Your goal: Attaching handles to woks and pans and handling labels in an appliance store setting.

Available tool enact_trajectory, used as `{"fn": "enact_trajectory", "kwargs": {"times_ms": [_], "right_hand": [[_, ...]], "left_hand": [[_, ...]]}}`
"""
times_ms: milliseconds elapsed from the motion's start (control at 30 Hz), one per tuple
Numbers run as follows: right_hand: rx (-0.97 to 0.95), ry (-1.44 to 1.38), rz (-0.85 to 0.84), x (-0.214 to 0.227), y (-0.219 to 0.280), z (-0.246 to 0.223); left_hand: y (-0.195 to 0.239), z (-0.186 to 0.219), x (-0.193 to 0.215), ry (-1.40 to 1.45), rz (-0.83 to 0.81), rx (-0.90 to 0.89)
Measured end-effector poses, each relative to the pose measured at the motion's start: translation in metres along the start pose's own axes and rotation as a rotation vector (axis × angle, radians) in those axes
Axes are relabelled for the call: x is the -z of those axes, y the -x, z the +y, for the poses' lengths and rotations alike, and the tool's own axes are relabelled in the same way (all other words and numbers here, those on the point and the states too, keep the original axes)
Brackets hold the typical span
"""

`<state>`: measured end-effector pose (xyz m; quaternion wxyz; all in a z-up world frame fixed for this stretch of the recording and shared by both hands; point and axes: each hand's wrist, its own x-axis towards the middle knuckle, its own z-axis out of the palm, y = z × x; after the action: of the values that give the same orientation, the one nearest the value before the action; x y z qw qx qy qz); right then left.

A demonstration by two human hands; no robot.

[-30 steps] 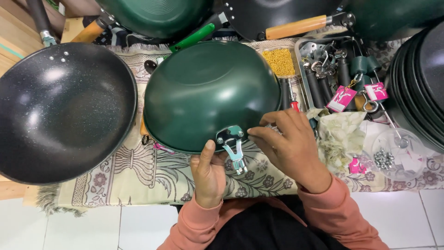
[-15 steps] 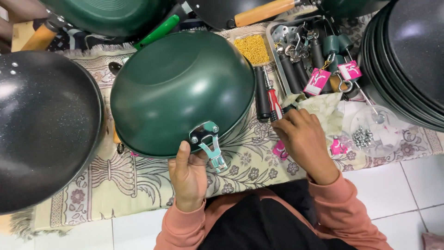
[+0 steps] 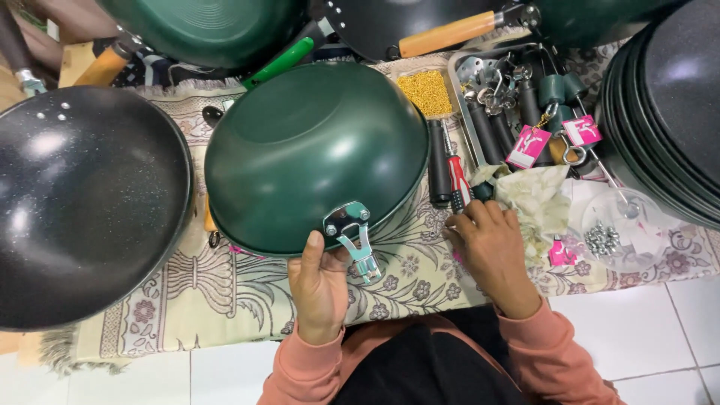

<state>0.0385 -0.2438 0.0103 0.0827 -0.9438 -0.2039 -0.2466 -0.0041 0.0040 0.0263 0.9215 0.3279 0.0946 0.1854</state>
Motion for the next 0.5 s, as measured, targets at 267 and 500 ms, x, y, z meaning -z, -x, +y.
{"fn": "enact_trajectory", "kwargs": {"times_ms": [267,500], "right_hand": [[-0.345,-1.192,-0.113,-0.015,-0.023,-0.058],[-0.848,-1.908,-0.275,-0.035,-0.058,-0.100]], "left_hand": [[0.001,0.007,-0.005,0.029,0.015,0.009],[0.001,0.004,0.003,0.019,0.011,0.007]]}}
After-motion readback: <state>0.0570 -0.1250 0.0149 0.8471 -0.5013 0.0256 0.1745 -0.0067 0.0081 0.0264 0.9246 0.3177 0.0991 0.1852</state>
